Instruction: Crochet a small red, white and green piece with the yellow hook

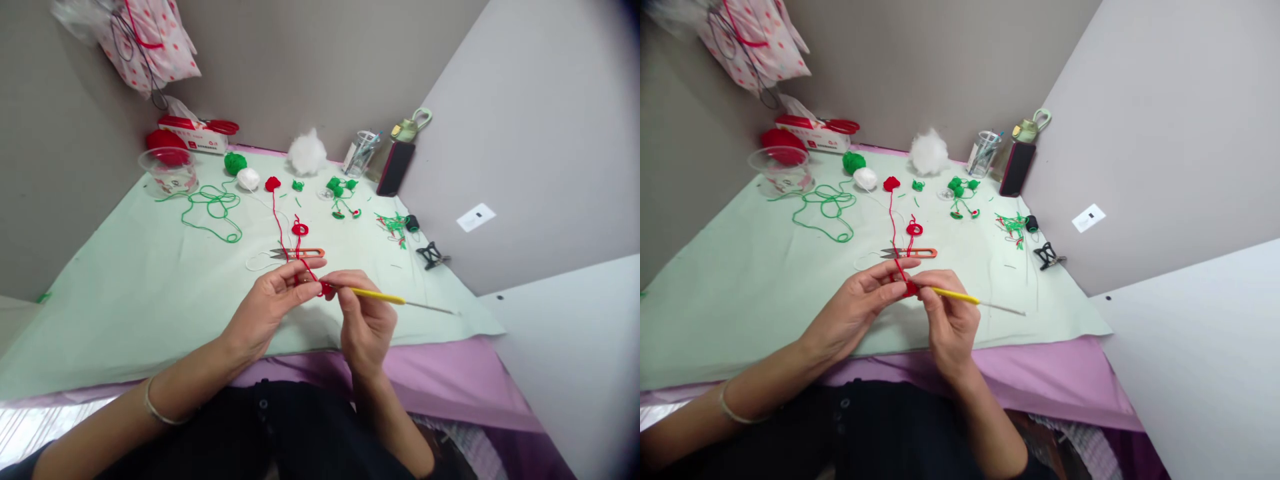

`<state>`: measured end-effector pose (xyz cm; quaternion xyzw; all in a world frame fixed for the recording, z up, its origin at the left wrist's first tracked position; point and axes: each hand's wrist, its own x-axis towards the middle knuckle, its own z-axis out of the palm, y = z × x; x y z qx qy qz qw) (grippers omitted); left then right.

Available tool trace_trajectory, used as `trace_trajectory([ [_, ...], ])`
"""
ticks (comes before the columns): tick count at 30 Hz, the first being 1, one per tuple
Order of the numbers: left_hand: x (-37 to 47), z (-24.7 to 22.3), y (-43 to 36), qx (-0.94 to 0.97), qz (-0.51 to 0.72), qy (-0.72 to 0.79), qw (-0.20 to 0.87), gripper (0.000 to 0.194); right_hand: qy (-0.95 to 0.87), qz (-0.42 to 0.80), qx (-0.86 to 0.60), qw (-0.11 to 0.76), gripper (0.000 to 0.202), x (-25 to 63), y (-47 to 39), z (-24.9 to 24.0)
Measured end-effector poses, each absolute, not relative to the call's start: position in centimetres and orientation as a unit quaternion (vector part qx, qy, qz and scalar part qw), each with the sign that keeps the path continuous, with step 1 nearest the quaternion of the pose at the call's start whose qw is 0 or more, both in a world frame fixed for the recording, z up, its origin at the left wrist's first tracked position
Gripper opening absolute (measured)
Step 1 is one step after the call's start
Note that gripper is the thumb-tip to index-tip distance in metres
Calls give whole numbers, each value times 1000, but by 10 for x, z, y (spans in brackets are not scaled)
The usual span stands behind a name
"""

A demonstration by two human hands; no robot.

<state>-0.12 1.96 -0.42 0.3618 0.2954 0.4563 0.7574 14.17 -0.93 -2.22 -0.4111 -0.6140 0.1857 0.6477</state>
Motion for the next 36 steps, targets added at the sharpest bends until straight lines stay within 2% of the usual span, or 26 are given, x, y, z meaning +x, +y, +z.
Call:
trace_trajectory([
  [3,1,-4,22,326,460,300,769,40,-668,38,-424,610,33,140,-12,-27],
  [5,1,-5,23,289,440,290,799,41,-672,4,-426,605,36,141,-12,-28],
  [8,-1,-5,26,245,418,286,827,34,-599,130,-433,661,25,146,-11,-23],
  [12,-4,-6,26,258,445,288,807,20,-470,323,-386,725,16,150,-8,-18],
  [15,-3,-6,23,307,454,290,784,29,-485,351,-375,708,14,147,-6,-19],
  [17,-1,-7,21,343,448,286,774,36,-519,314,-392,691,14,145,-6,-20],
  [22,0,-6,20,356,457,301,757,30,-594,191,-436,649,20,141,-10,-23],
  [25,1,-7,22,316,452,292,781,39,-663,40,-440,604,28,140,-12,-29],
  [27,0,-8,23,284,426,275,814,36,-671,3,-441,596,31,141,-12,-31],
  [30,-5,-8,27,248,403,268,839,29,-598,127,-447,653,21,146,-9,-26],
  [33,-6,-6,27,282,437,276,808,34,-503,264,-426,704,17,149,-7,-20],
  [35,-4,-5,24,335,472,292,762,40,-523,271,-427,686,18,147,-6,-20],
  [36,-2,-5,22,357,488,301,738,42,-554,234,-435,670,16,144,-7,-21],
])
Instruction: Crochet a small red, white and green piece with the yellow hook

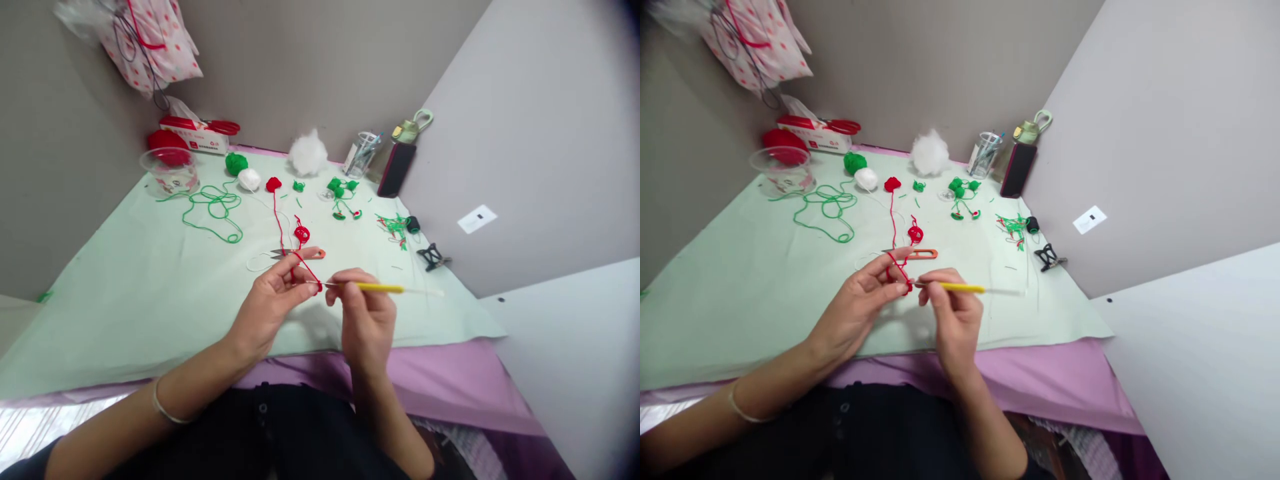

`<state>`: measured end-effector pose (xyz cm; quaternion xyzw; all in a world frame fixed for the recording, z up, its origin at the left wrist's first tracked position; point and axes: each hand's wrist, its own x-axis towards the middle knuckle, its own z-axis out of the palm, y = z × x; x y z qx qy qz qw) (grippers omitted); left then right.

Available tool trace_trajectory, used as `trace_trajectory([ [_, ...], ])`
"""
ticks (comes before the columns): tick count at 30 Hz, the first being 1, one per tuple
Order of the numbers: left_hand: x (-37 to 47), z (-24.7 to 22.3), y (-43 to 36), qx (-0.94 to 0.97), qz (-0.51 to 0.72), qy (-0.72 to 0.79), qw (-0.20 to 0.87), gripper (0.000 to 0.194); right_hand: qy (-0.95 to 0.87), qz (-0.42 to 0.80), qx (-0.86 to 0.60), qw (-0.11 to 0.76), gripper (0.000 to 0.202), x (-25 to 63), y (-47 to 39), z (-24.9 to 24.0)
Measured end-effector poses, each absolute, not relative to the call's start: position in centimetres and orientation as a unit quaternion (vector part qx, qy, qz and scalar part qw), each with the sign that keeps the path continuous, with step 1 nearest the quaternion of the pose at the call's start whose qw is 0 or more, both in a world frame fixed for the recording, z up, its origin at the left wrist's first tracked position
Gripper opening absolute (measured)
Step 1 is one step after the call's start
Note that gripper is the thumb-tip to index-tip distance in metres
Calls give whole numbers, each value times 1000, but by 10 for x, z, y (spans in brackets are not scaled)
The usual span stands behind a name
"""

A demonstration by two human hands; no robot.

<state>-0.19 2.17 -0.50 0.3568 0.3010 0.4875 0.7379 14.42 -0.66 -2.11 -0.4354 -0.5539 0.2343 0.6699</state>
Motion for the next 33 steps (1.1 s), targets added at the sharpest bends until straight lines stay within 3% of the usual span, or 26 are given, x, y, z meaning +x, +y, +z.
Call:
trace_trajectory([
  [3,3,-5,17,370,487,308,729,49,-633,49,-443,634,26,136,-9,-28],
  [5,3,-6,17,347,455,295,765,50,-629,18,-435,643,32,135,-10,-30],
  [10,-3,-5,23,322,419,293,797,43,-531,274,-410,690,16,146,-6,-22],
  [13,-6,-3,23,333,425,296,788,39,-513,324,-398,688,19,150,-8,-16],
  [18,-6,-2,18,386,467,314,731,43,-667,101,-426,603,25,150,-17,-24],
  [22,-5,-4,17,305,432,295,796,48,-726,-51,-408,551,37,148,-17,-34],
  [25,-6,-4,19,246,387,278,844,39,-655,60,-431,617,28,148,-16,-32],
  [29,-5,-3,20,267,424,285,817,33,-544,255,-407,688,20,150,-11,-22],
  [33,-2,-5,17,358,453,286,765,33,-575,243,-414,662,15,148,-7,-20],
])
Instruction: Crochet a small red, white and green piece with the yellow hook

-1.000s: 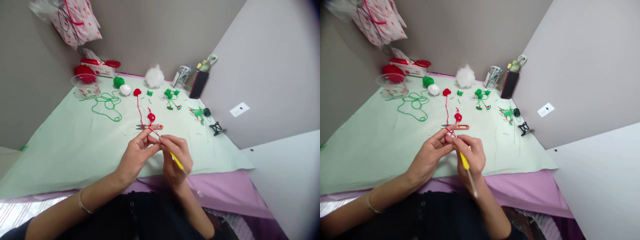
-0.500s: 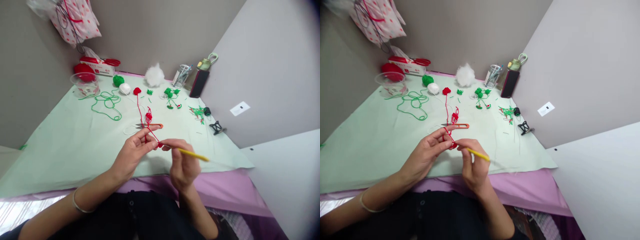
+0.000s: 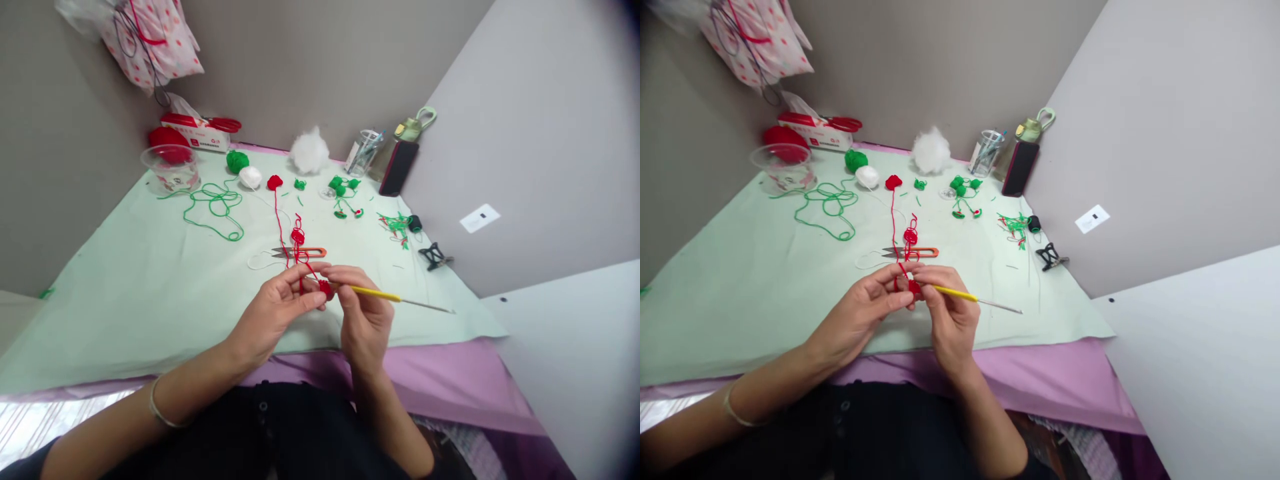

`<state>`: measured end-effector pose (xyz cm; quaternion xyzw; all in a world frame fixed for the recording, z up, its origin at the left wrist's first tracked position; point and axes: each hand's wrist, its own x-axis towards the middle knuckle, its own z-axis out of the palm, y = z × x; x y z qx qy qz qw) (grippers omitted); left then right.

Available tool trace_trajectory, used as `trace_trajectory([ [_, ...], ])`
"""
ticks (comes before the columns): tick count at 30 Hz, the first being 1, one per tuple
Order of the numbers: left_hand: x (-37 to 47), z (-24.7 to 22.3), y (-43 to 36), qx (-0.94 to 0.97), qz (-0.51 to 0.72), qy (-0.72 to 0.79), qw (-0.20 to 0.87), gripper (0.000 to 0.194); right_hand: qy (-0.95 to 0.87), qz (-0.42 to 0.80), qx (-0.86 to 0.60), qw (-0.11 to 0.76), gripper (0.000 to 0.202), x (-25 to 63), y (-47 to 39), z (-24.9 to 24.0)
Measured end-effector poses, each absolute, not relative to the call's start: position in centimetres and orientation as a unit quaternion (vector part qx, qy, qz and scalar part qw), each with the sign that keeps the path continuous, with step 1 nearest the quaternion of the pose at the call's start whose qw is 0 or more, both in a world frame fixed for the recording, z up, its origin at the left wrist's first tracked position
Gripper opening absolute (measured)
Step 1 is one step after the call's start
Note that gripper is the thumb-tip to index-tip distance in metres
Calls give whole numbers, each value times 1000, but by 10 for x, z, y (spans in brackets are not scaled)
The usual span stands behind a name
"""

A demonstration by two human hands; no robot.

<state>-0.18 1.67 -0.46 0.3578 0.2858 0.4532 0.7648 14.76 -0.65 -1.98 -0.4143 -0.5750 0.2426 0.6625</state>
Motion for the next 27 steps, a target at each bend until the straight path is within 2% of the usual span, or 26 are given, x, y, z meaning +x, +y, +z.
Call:
trace_trajectory([
  [4,-1,-5,17,375,466,305,741,32,-606,202,-424,642,19,144,-9,-23],
  [9,2,-6,21,292,452,296,789,38,-674,1,-432,599,36,143,-14,-33],
  [11,1,-7,23,255,429,287,817,34,-660,28,-431,614,34,145,-14,-31],
  [13,-1,-6,24,235,426,293,823,29,-604,125,-433,658,24,148,-12,-26],
  [16,-4,-5,24,258,448,305,800,24,-509,258,-403,715,16,150,-9,-18],
  [18,-4,-5,23,298,463,309,775,26,-497,304,-382,717,14,149,-7,-17],
  [24,1,-7,19,369,468,302,744,30,-568,233,-424,666,18,143,-7,-23],
  [27,3,-7,20,335,473,305,756,36,-635,114,-432,630,26,141,-10,-28],
])
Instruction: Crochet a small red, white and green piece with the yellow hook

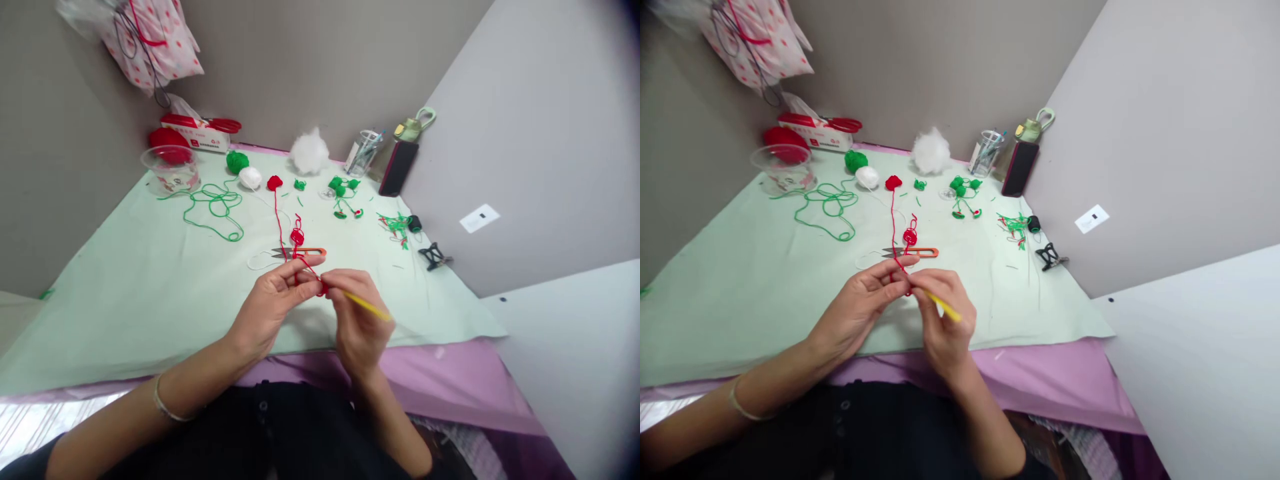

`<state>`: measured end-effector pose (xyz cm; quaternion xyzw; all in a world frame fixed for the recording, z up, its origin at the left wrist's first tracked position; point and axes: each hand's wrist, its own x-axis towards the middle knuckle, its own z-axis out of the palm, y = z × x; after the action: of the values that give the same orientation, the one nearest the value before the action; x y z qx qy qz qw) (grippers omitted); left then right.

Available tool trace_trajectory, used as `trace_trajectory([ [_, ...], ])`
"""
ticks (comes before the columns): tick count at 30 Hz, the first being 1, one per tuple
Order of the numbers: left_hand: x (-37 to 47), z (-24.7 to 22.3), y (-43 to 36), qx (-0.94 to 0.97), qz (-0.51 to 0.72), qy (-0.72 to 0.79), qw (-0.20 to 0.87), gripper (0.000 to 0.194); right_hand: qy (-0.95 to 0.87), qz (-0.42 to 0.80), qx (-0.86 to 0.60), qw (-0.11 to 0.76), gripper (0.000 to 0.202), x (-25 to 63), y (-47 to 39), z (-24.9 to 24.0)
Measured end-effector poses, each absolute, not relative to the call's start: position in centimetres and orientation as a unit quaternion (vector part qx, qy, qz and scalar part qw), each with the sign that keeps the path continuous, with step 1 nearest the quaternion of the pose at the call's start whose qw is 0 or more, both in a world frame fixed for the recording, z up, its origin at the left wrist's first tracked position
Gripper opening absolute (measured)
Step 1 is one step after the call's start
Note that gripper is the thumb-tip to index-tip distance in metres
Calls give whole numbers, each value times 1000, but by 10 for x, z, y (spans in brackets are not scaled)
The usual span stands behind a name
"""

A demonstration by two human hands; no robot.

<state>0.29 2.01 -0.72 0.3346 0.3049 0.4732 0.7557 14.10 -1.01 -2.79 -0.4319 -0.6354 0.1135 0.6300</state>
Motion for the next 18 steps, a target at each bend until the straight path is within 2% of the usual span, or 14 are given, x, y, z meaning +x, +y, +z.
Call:
trace_trajectory([
  [2,3,-8,22,296,451,291,790,38,-673,21,-428,603,32,142,-11,-30],
  [4,1,-8,25,257,422,281,823,35,-662,17,-433,611,30,145,-10,-30],
  [7,-3,-7,27,240,419,284,829,27,-559,177,-443,678,18,150,-6,-24],
  [10,-2,-7,24,313,465,296,774,33,-505,278,-421,700,19,151,-3,-19],
  [12,1,-8,21,367,498,306,724,43,-557,234,-430,671,16,147,-4,-19],
  [15,4,-9,19,379,489,307,723,50,-630,75,-435,638,24,140,-8,-24],
  [16,4,-9,19,367,473,304,741,50,-632,53,-430,642,27,139,-8,-25],
  [18,2,-8,21,339,443,296,775,49,-611,93,-425,662,25,141,-8,-25],
])
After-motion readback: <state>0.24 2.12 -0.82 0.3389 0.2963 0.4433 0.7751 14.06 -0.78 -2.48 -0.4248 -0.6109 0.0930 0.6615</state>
